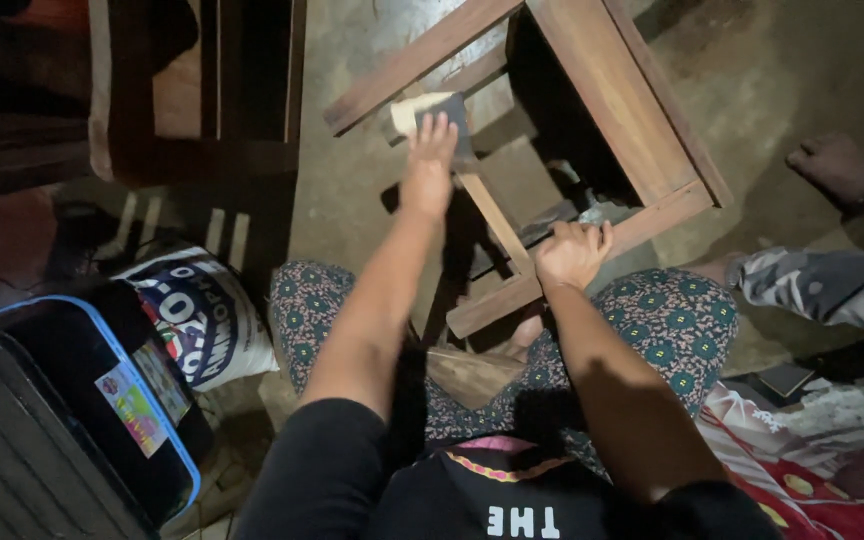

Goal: The person sands the wooden frame of a chair by hand using a piece of sandpaper, rubbing it across the rails and joints of the furniture.

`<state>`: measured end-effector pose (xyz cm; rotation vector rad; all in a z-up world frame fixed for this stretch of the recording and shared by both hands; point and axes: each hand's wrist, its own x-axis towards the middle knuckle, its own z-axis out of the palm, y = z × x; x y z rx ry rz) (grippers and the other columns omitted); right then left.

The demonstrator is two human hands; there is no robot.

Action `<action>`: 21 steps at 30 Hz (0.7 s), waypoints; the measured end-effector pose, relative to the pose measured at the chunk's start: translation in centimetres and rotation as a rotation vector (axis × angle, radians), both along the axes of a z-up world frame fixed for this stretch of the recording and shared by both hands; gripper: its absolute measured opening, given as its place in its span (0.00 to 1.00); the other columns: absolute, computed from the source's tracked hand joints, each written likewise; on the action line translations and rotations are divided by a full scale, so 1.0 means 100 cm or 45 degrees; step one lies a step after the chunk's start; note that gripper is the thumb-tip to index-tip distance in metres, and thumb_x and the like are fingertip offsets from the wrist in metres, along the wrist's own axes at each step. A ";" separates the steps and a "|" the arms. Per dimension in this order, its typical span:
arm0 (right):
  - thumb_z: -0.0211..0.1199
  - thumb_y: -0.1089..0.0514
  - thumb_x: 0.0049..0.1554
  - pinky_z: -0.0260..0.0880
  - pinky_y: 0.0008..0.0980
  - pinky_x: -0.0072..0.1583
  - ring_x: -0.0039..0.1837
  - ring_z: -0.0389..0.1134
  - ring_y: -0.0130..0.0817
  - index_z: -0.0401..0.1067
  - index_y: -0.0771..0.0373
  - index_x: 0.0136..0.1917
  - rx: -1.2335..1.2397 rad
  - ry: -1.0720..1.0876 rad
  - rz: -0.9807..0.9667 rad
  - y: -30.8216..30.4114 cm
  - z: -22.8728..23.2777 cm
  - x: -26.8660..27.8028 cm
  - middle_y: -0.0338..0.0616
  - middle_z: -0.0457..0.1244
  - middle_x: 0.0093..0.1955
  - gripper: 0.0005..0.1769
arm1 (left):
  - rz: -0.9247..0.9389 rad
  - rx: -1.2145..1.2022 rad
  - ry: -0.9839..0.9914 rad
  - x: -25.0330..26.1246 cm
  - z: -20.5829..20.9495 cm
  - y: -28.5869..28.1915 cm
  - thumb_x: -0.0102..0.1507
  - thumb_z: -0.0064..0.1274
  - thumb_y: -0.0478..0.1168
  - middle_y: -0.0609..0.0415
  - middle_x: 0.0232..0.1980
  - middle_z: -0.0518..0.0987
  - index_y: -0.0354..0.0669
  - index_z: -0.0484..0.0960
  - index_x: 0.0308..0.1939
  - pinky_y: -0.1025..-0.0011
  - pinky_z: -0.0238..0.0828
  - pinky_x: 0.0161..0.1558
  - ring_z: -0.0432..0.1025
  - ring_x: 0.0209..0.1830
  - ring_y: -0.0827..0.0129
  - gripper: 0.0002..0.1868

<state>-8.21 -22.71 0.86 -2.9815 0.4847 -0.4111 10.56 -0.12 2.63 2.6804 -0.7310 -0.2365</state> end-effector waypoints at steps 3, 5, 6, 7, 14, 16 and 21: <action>0.55 0.56 0.60 0.43 0.54 0.83 0.59 0.67 0.33 0.77 0.52 0.38 0.001 -0.027 -0.049 0.001 0.004 0.009 0.36 0.62 0.34 0.12 | -0.177 0.901 -0.387 -0.070 -0.026 -0.032 0.75 0.32 0.30 0.44 0.86 0.55 0.41 0.55 0.82 0.53 0.44 0.83 0.50 0.86 0.51 0.29; 0.54 0.56 0.58 0.42 0.55 0.83 0.58 0.67 0.33 0.78 0.54 0.38 0.044 -0.016 -0.041 0.003 0.010 0.006 0.35 0.62 0.34 0.12 | -0.483 0.292 -0.473 -0.126 -0.106 -0.047 0.68 0.31 0.23 0.41 0.80 0.64 0.41 0.62 0.77 0.56 0.57 0.78 0.58 0.81 0.48 0.32; 0.54 0.56 0.58 0.42 0.55 0.83 0.58 0.67 0.33 0.78 0.54 0.38 0.046 -0.017 -0.039 0.003 0.009 0.006 0.35 0.62 0.34 0.12 | -0.481 0.294 -0.473 -0.126 -0.085 -0.034 0.68 0.31 0.23 0.41 0.80 0.64 0.41 0.62 0.77 0.56 0.57 0.78 0.58 0.81 0.48 0.32; 0.55 0.56 0.58 0.43 0.55 0.83 0.58 0.67 0.32 0.79 0.51 0.38 0.019 -0.017 -0.044 0.004 0.008 0.006 0.35 0.63 0.34 0.12 | -0.518 0.132 -0.363 -0.126 -0.063 -0.020 0.72 0.33 0.28 0.46 0.83 0.60 0.45 0.61 0.79 0.54 0.53 0.80 0.55 0.83 0.53 0.30; 0.54 0.54 0.54 0.48 0.54 0.80 0.56 0.66 0.36 0.77 0.48 0.39 -0.038 -0.015 -0.005 0.001 0.005 0.001 0.37 0.64 0.37 0.10 | 0.204 0.199 0.201 0.051 -0.017 0.009 0.71 0.44 0.27 0.55 0.86 0.53 0.53 0.62 0.83 0.56 0.34 0.85 0.45 0.87 0.61 0.35; 0.54 0.54 0.55 0.48 0.53 0.81 0.56 0.67 0.35 0.78 0.48 0.39 -0.046 -0.012 -0.017 0.001 0.006 0.001 0.35 0.64 0.36 0.11 | 0.170 0.379 0.023 0.012 0.010 -0.015 0.71 0.40 0.27 0.48 0.84 0.58 0.46 0.62 0.81 0.55 0.40 0.84 0.51 0.85 0.55 0.32; 0.54 0.56 0.60 0.46 0.53 0.82 0.59 0.67 0.31 0.78 0.51 0.38 -0.039 -0.023 -0.070 0.005 0.009 0.002 0.32 0.66 0.37 0.14 | -0.198 0.353 -0.396 -0.125 -0.076 -0.015 0.67 0.36 0.26 0.35 0.76 0.67 0.37 0.65 0.75 0.49 0.52 0.79 0.61 0.77 0.42 0.30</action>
